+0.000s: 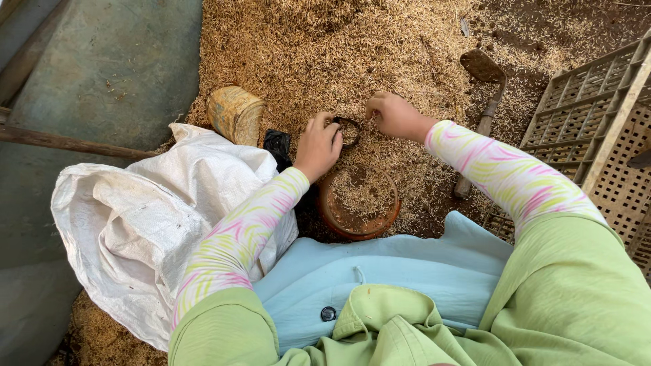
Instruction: The person scoops loose straw-like material from a pile into a small bowl, then uses a black mold to compress the material into cylindrical pellets. The finished pellets are placed into a nearby plastic crate. The process is repeated continuously.
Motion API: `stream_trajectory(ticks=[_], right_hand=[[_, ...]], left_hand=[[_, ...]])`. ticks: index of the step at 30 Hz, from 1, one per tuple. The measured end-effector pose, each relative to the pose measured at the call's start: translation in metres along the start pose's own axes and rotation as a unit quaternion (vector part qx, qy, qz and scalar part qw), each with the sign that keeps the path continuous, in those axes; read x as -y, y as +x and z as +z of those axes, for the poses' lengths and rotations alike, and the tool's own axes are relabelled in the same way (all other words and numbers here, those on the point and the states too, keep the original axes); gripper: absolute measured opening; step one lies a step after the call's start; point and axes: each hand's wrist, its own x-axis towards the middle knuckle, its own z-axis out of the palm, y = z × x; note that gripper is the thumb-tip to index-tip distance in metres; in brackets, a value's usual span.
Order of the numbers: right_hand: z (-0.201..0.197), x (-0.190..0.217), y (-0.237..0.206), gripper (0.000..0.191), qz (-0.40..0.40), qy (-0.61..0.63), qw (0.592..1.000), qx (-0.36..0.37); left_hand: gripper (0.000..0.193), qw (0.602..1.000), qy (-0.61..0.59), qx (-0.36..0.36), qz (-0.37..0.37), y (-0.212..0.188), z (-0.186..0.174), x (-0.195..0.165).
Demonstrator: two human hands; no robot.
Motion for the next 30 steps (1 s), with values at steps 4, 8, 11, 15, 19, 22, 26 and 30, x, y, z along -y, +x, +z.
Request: stream_trajectory(ticks=[4,8,11,15,19,22,26,30], right_hand=[[0.02,-0.008,-0.019,0.063,-0.092,-0.194,0.976,-0.028],[0.023,-0.014,-0.009,0.055,-0.043,-0.165,0.985,-0.012],[0.004,-0.014,0.007,0.044,0.129,0.058,0.989,0.036],[-0.037,0.006,0.013,0.038,0.158,0.155,0.974,0.045],[-0.056,0.048,0.011,0.04,0.143,0.209,0.963,0.089],[-0.049,0.066,0.011,0.041,0.027,0.146,0.988,0.044],[-0.008,0.068,0.006,0.035,-0.109,0.014,0.993,-0.051],[0.028,0.065,0.005,0.029,-0.224,-0.112,0.962,-0.107]], left_hand=[[0.034,0.958,0.134,-0.018,0.251,-0.003,-0.011,-0.005],[0.016,0.96,0.165,0.049,0.222,-0.002,-0.009,-0.002],[0.022,0.978,0.113,-0.017,0.176,0.0,-0.007,0.0],[0.033,0.997,0.003,-0.05,-0.063,0.001,0.002,0.004],[0.065,0.879,-0.146,0.244,-0.384,0.012,0.018,0.023],[0.04,0.751,-0.431,0.202,-0.458,0.009,0.034,0.031],[0.037,0.73,-0.491,0.18,-0.441,0.007,0.045,0.035],[0.035,0.762,-0.468,0.162,-0.418,0.007,0.049,0.031]])
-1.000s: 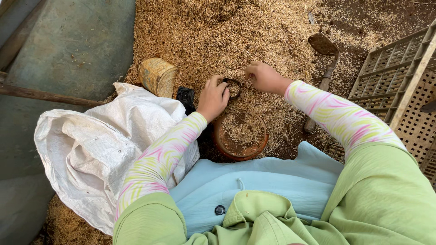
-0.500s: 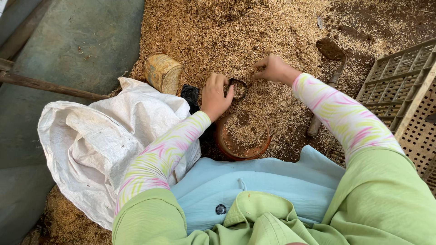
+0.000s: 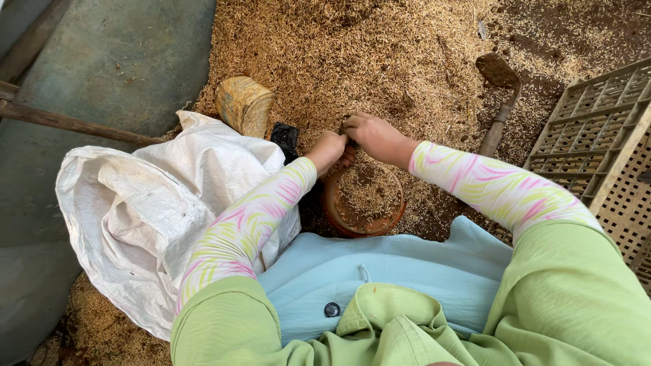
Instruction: The person scoops loose straw-like material from a pile into a small bowl, then uses a black mold to compress the material into cylindrical pellets. The finished pellets are placed into a nearby plastic crate. The process is repeated continuously.
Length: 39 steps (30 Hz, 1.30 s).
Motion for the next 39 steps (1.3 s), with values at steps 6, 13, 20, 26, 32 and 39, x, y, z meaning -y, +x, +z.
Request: stream_trajectory(ticks=[6,13,20,26,32,39], right_hand=[[-0.011,-0.023,0.009,0.021,0.021,0.044,0.998,0.046],[-0.013,-0.062,-0.001,0.046,0.228,0.028,0.973,-0.015],[0.004,-0.06,-0.017,0.037,0.258,0.067,0.961,0.077],[-0.056,-0.058,0.002,0.03,0.416,0.332,0.833,0.15],[-0.042,-0.014,0.015,0.029,0.084,0.133,0.987,0.024],[0.004,0.002,0.001,0.027,-0.036,0.002,0.999,-0.019]], left_hand=[[0.042,0.999,0.043,-0.022,-0.023,-0.007,-0.004,-0.006],[0.041,0.946,0.271,-0.164,0.064,-0.011,-0.009,-0.014],[0.047,0.964,0.229,-0.128,0.04,-0.003,-0.013,-0.015],[0.052,0.974,0.212,-0.056,-0.059,-0.005,-0.017,-0.019],[0.038,0.982,0.165,-0.052,-0.075,0.0,-0.012,-0.02],[0.025,0.983,0.149,-0.089,-0.059,0.0,-0.007,-0.016]])
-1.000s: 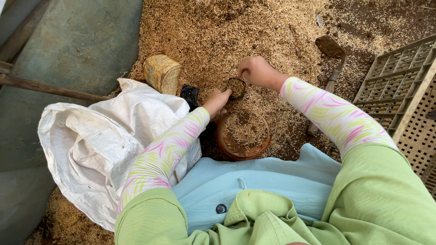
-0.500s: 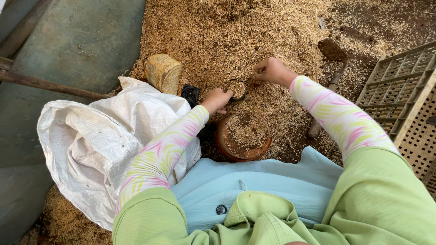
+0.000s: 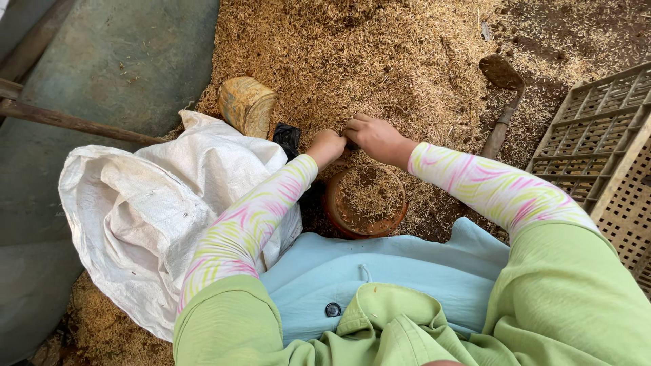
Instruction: The person scoops loose straw-like material from a pile into a small bowl, then uses a black mold to compress the material into cylindrical pellets. The finished pellets are placed into a nearby plastic crate. The process is repeated continuously.
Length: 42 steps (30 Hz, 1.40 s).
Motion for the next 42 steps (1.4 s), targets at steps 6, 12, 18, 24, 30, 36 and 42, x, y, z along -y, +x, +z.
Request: stream_trajectory(ticks=[6,12,18,24,30,36,42], right_hand=[[-0.03,-0.052,-0.002,0.028,0.214,0.195,0.957,0.037],[-0.01,-0.043,-0.049,0.05,0.097,-0.056,0.993,0.044],[-0.045,-0.044,-0.043,0.036,0.352,0.195,0.896,0.188],[-0.099,0.014,-0.045,0.033,0.312,0.281,0.88,0.225],[-0.082,0.066,-0.075,0.035,0.107,0.181,0.973,0.091],[-0.061,0.07,-0.098,0.036,0.004,0.099,0.994,0.048],[-0.053,0.07,-0.101,0.039,-0.033,0.116,0.993,0.014]], left_hand=[[0.028,0.995,-0.083,0.043,0.042,0.0,-0.014,0.005],[0.027,0.984,-0.081,0.157,0.012,-0.021,-0.002,0.022],[0.03,0.982,0.018,0.191,-0.004,-0.044,0.036,0.034],[0.033,0.986,0.037,0.161,0.017,-0.043,0.037,0.044],[0.035,0.989,0.004,0.143,0.035,-0.058,0.036,0.053],[0.039,0.981,0.0,0.18,-0.071,-0.093,0.048,0.04],[0.046,0.954,-0.105,0.27,-0.079,-0.099,0.057,0.05]])
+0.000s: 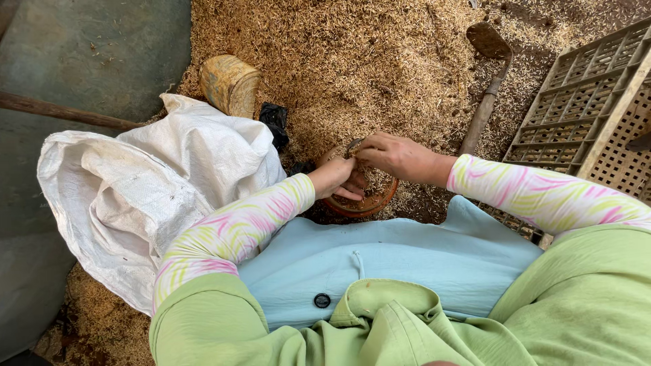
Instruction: The person scoops loose straw-like material from a pile into a small bowl, then uses a black mold to compress the material into cylindrical pellets. The finished pellets are placed into a nearby plastic crate. The process is repeated continuously.
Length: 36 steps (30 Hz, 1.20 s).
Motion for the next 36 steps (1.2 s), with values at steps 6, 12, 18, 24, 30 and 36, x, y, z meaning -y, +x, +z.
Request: stream_trajectory(ticks=[6,12,18,24,30,36], right_hand=[[0.023,-0.004,0.003,0.033,-0.036,-0.085,0.994,0.064],[0.017,-0.018,0.011,0.025,0.021,0.01,0.998,0.061],[0.007,-0.015,0.006,0.025,0.052,0.066,0.996,-0.019],[0.022,-0.005,0.007,0.027,-0.044,-0.059,0.997,0.033],[0.0,-0.009,0.018,0.022,0.024,0.081,0.994,0.064],[-0.025,-0.066,0.013,0.023,0.32,0.13,0.938,-0.008]], left_hand=[[0.047,1.0,-0.007,0.004,0.026,0.024,-0.011,0.018],[0.038,0.999,-0.013,0.011,0.032,0.009,-0.007,0.006],[0.035,0.996,-0.085,-0.004,0.029,-0.012,-0.002,-0.008],[0.036,0.994,-0.089,-0.033,0.045,-0.005,0.005,-0.001],[0.026,0.994,0.076,-0.068,-0.024,-0.025,0.001,-0.025],[0.038,0.858,0.366,-0.253,0.257,-0.035,-0.008,-0.043]])
